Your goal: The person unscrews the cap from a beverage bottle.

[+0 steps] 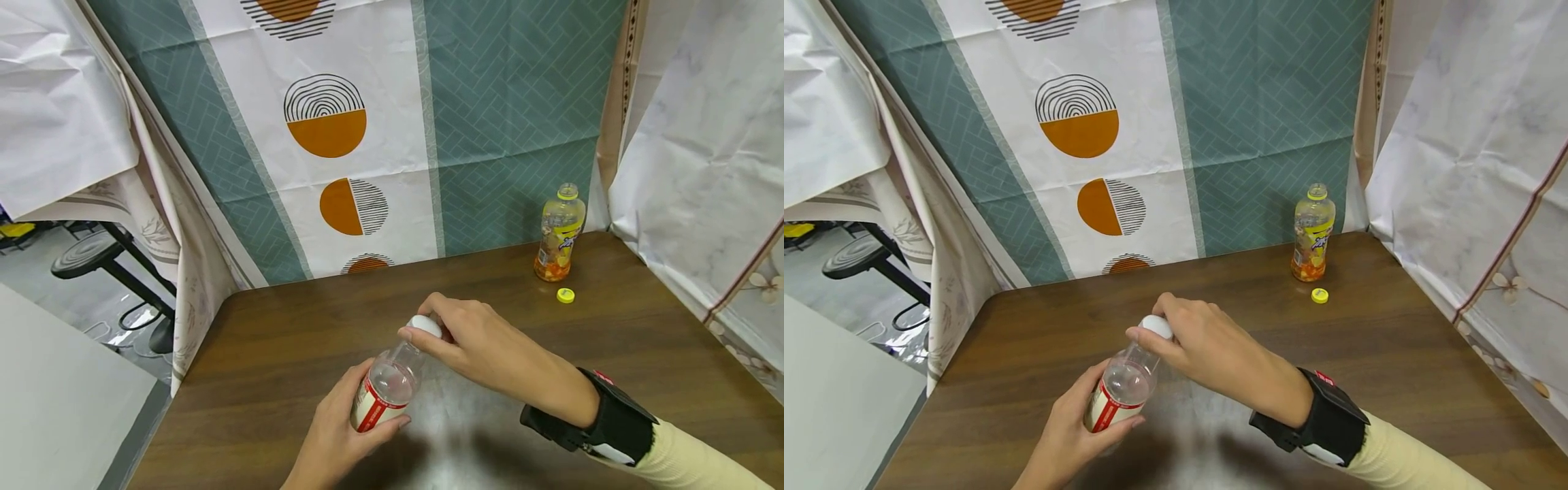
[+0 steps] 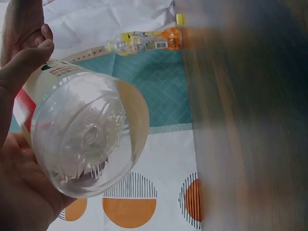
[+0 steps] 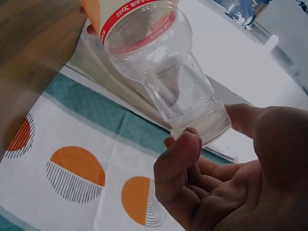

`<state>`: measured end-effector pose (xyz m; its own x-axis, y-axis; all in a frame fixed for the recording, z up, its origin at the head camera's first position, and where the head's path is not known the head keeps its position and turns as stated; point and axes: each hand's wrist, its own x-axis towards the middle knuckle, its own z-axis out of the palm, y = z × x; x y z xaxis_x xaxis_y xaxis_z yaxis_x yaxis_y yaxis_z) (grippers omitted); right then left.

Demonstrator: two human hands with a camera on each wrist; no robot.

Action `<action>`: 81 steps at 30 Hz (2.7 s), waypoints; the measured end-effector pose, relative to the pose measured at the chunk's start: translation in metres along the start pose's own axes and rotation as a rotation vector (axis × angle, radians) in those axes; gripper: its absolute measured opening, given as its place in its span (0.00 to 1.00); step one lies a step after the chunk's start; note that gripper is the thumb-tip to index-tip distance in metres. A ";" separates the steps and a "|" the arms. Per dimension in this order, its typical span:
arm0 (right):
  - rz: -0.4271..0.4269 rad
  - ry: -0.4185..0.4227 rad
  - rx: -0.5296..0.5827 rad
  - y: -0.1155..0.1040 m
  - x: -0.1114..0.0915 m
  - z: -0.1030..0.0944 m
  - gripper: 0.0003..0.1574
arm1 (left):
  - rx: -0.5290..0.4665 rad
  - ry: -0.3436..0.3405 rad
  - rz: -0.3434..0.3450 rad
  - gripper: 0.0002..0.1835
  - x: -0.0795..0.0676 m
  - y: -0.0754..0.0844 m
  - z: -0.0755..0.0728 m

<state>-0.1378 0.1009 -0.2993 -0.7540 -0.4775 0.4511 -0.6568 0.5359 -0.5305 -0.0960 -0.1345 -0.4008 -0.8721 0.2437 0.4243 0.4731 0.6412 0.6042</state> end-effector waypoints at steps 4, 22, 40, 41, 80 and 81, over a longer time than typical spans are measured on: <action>0.086 0.011 0.009 0.002 0.001 0.002 0.21 | 0.047 0.029 0.066 0.40 0.001 -0.002 0.001; 0.132 0.075 0.066 0.005 -0.002 0.011 0.21 | -0.073 0.031 0.144 0.40 0.006 0.015 -0.009; -0.154 0.165 0.098 0.006 -0.002 0.010 0.14 | -0.131 0.036 0.254 0.41 0.011 0.030 -0.017; -0.167 0.168 0.098 0.007 -0.003 0.010 0.14 | -0.135 0.030 0.250 0.41 0.011 0.030 -0.017; -0.301 -0.134 0.076 0.012 -0.002 -0.022 0.20 | -0.337 -0.168 0.227 0.37 0.006 0.023 -0.021; -0.285 -0.133 0.074 0.012 -0.001 -0.023 0.21 | -0.306 -0.139 0.217 0.37 0.006 0.024 -0.020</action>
<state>-0.1449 0.1241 -0.2894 -0.5283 -0.6904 0.4942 -0.8352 0.3179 -0.4487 -0.0876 -0.1321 -0.3699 -0.7463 0.4596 0.4814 0.6454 0.3228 0.6923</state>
